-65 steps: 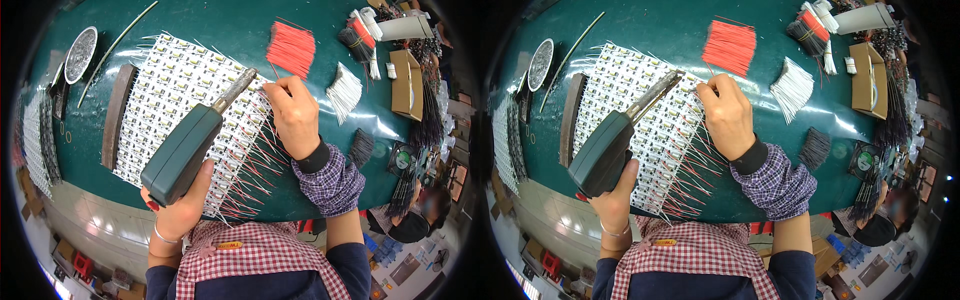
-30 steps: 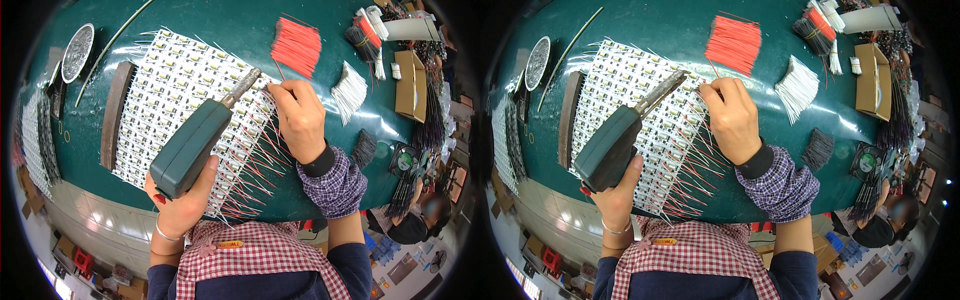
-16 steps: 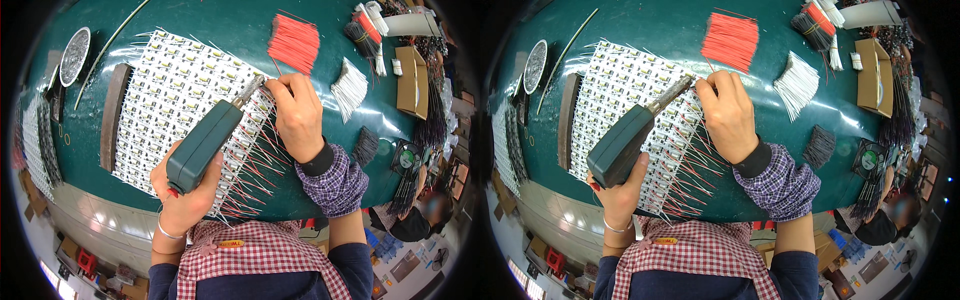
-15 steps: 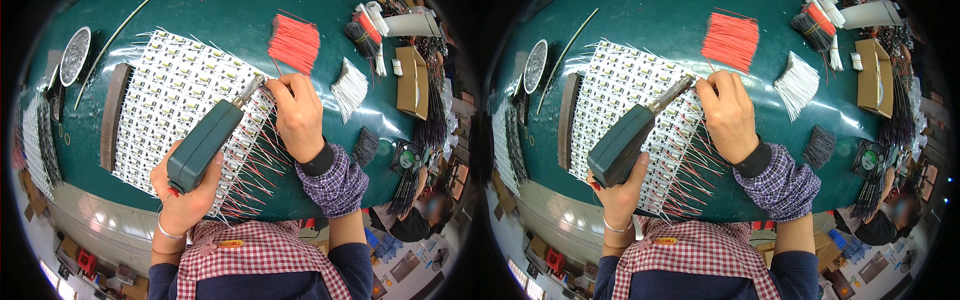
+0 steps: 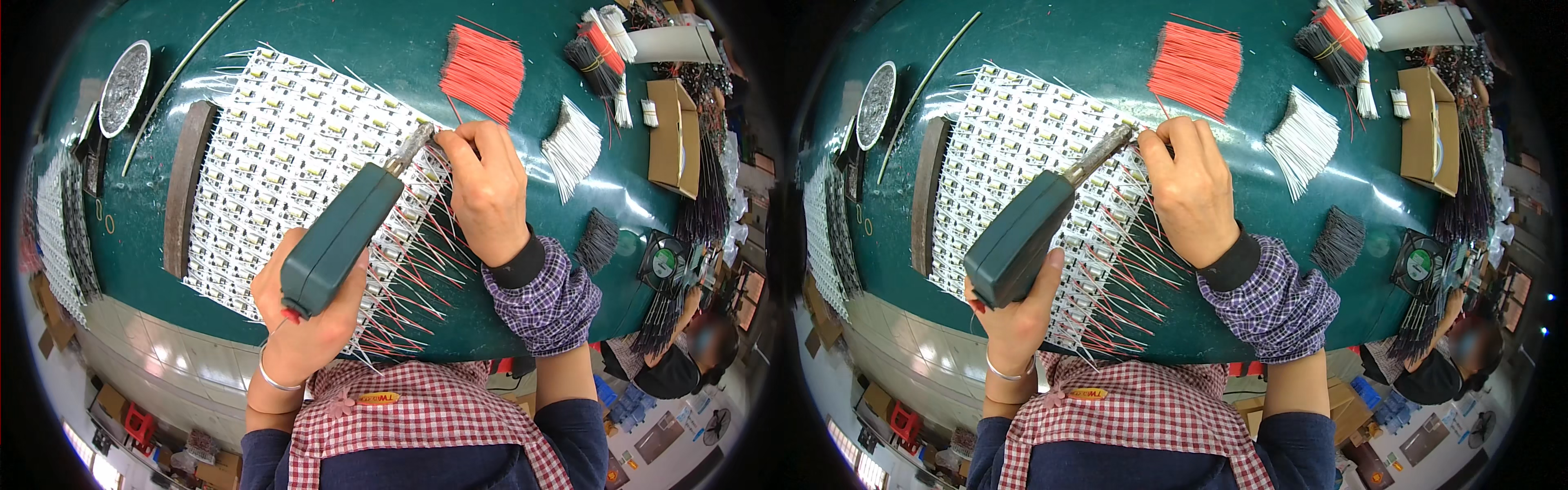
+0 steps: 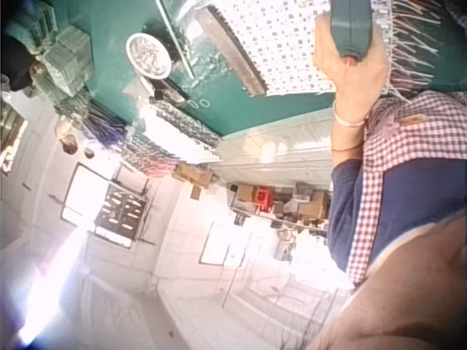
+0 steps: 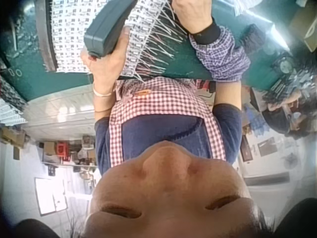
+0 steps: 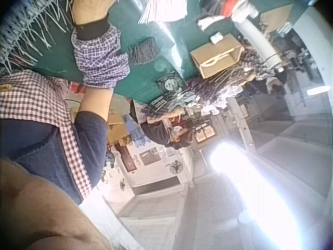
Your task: The person solders wires onto a circuit board panel using a soldering gun and checks the rows across the panel using a thin rod.
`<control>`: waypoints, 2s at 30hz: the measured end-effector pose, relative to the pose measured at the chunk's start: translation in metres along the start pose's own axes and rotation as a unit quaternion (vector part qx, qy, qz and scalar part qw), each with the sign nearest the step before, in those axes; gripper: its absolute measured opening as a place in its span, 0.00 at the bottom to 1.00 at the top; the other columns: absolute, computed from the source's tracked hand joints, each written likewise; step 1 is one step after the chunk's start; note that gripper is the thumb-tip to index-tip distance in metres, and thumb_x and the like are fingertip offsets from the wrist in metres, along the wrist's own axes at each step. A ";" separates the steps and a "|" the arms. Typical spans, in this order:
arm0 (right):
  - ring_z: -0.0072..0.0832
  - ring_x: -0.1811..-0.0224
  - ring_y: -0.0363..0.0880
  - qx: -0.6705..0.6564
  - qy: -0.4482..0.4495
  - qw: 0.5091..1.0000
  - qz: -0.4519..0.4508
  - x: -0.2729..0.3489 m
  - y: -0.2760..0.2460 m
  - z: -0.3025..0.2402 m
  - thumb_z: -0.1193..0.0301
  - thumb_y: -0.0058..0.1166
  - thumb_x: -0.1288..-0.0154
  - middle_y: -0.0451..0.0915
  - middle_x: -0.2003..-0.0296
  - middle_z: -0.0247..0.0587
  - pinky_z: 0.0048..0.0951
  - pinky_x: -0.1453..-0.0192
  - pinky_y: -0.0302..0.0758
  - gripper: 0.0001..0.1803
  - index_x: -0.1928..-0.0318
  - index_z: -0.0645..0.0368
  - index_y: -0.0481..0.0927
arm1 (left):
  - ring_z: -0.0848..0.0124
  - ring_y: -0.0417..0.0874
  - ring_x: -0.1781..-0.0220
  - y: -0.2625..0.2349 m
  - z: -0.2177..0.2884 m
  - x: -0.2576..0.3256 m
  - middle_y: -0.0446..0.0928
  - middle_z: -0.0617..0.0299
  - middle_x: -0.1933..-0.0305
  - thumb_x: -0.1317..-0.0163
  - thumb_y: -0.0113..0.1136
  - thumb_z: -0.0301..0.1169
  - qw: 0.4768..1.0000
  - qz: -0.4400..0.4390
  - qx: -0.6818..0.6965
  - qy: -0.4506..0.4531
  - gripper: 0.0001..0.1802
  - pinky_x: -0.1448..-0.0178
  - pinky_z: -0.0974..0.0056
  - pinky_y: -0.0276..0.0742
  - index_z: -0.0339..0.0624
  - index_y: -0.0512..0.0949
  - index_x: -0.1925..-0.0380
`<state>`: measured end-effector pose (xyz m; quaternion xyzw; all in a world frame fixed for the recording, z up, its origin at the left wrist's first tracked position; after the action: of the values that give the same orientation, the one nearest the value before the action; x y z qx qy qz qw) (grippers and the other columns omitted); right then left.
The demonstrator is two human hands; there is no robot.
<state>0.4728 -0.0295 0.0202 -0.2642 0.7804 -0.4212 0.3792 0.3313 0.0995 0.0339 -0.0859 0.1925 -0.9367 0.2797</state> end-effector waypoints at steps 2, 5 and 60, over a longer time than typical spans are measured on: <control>0.40 0.61 0.73 0.003 0.000 1.000 0.000 0.000 -0.001 0.001 0.85 0.54 0.51 0.73 0.64 0.45 0.36 0.59 0.74 0.16 0.58 0.66 0.79 | 0.71 0.78 0.75 -0.001 0.000 0.002 0.79 0.59 0.70 0.48 0.69 0.18 1.000 0.006 0.008 -0.008 0.06 0.69 0.68 0.73 0.33 0.82 0.70; 0.40 0.61 0.73 0.006 -0.001 1.000 0.000 0.001 0.000 0.001 0.85 0.54 0.51 0.73 0.64 0.45 0.36 0.59 0.75 0.16 0.58 0.66 0.79 | 0.70 0.80 0.72 -0.008 0.000 0.006 0.81 0.56 0.66 0.49 0.69 0.17 0.999 0.029 0.019 0.015 0.09 0.66 0.70 0.76 0.31 0.83 0.67; 0.40 0.63 0.75 -0.033 -0.020 0.998 0.040 0.020 -0.010 -0.018 0.83 0.57 0.50 0.74 0.64 0.45 0.35 0.60 0.75 0.17 0.57 0.69 0.80 | 0.66 0.82 0.74 -0.015 0.004 0.027 0.84 0.56 0.67 0.48 0.72 0.23 0.994 0.051 -0.048 0.079 0.09 0.67 0.67 0.77 0.35 0.85 0.66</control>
<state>0.4474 -0.0412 0.0274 -0.2539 0.7960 -0.3742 0.4024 0.3027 0.0943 0.0452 -0.0147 0.2631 -0.9146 0.3068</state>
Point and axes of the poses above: each hand's wrist, its own x-axis away from the middle knuckle, its own y-axis out of the palm, z = x × y, the point moved 9 cm from there along -x, towards the middle knuckle
